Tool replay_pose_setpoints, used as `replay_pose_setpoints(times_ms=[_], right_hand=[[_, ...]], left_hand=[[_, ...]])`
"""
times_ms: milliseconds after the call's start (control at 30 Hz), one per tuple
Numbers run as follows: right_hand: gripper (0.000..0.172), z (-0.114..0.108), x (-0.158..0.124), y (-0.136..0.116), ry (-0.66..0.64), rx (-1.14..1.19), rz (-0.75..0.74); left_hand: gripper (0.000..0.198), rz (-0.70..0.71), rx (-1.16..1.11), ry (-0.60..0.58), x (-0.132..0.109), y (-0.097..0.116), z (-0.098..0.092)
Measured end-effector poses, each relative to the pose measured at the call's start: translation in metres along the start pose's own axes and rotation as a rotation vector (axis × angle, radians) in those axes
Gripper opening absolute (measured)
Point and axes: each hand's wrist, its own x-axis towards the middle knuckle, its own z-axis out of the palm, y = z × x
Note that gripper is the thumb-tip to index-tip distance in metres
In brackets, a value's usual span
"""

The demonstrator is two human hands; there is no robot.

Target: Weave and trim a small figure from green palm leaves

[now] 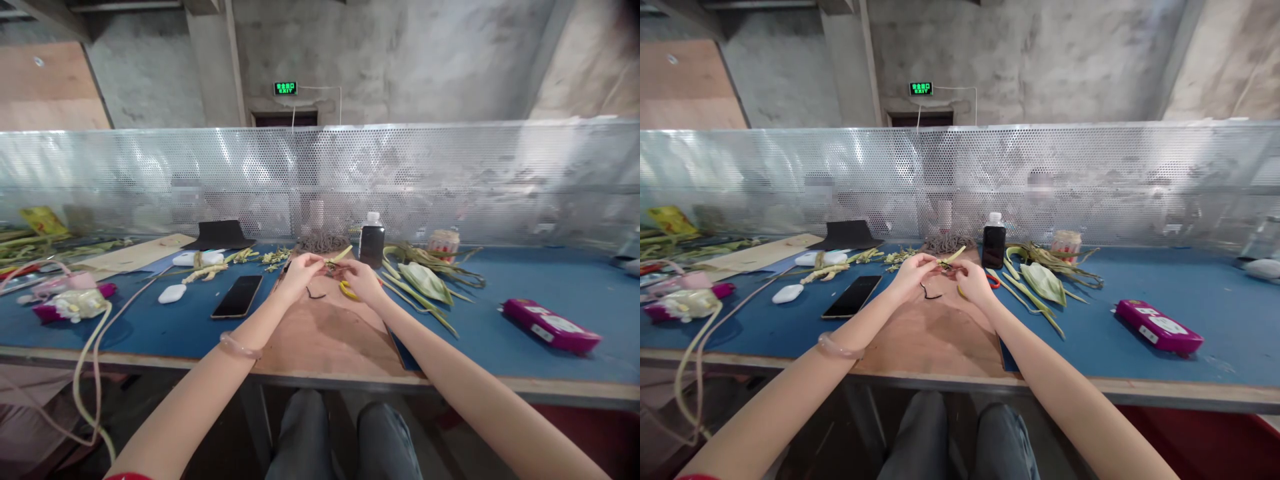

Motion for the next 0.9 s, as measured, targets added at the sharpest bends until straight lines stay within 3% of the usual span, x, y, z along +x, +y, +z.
replay_pose_setpoints(times_ms=[133, 300, 467, 733, 900], right_hand=[[0.039, 0.001, -0.003, -0.008, -0.052, 0.084, 0.017], [0.036, 0.002, -0.007, -0.017, -0.088, 0.107, 0.023], [0.032, 0.004, -0.005, -0.01, -0.104, 0.119, 0.045], [0.016, 0.0, -0.006, -0.014, 0.169, -0.245, -0.098], [0.02, 0.0, -0.008, -0.023, 0.168, -0.372, -0.157]], left_hand=[[0.014, 0.049, 0.09, 0.005, 0.002, -0.002, -0.003], [0.018, -0.001, 0.065, -0.01, 0.002, -0.001, -0.003], [0.016, 0.034, 0.049, -0.023, 0.001, 0.002, 0.0], [0.018, 0.217, 0.297, -0.03, -0.004, 0.004, -0.001], [0.017, 0.257, 0.302, -0.046, -0.003, 0.002, -0.002]])
